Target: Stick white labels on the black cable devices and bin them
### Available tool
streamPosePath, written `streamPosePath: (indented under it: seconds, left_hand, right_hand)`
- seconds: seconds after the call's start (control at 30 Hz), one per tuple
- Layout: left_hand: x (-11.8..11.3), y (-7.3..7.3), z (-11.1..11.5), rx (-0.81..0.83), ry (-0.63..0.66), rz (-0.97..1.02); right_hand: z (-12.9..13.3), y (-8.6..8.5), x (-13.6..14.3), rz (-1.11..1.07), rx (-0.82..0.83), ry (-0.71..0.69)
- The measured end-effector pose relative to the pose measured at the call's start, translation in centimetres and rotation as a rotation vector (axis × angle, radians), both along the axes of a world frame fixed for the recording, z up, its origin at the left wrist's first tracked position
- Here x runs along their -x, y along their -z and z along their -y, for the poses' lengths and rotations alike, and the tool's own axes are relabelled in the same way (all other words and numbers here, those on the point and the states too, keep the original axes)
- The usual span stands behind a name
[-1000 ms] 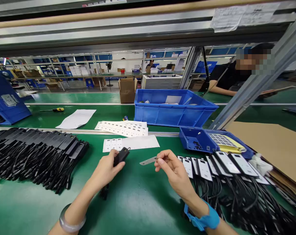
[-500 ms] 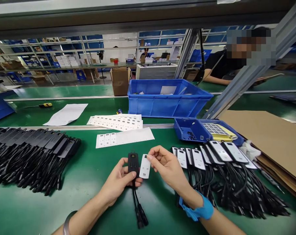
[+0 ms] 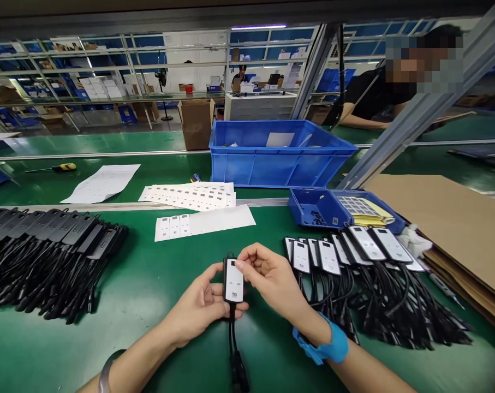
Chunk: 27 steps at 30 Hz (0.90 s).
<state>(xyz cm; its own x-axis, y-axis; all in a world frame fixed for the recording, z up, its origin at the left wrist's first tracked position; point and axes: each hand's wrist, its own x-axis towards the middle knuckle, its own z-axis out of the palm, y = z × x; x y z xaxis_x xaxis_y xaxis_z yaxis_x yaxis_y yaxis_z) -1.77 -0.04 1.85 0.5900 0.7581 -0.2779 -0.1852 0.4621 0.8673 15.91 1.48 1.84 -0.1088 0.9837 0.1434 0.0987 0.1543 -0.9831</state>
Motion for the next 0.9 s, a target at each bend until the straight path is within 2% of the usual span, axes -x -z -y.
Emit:
streamPosePath:
  seconds: [0.9]
  left_hand:
    - [-0.17, 0.43, 0.08, -0.093, 0.029, -0.040]
  right_hand:
    - [0.39, 0.43, 0.36, 0.050, -0.018, 0.081]
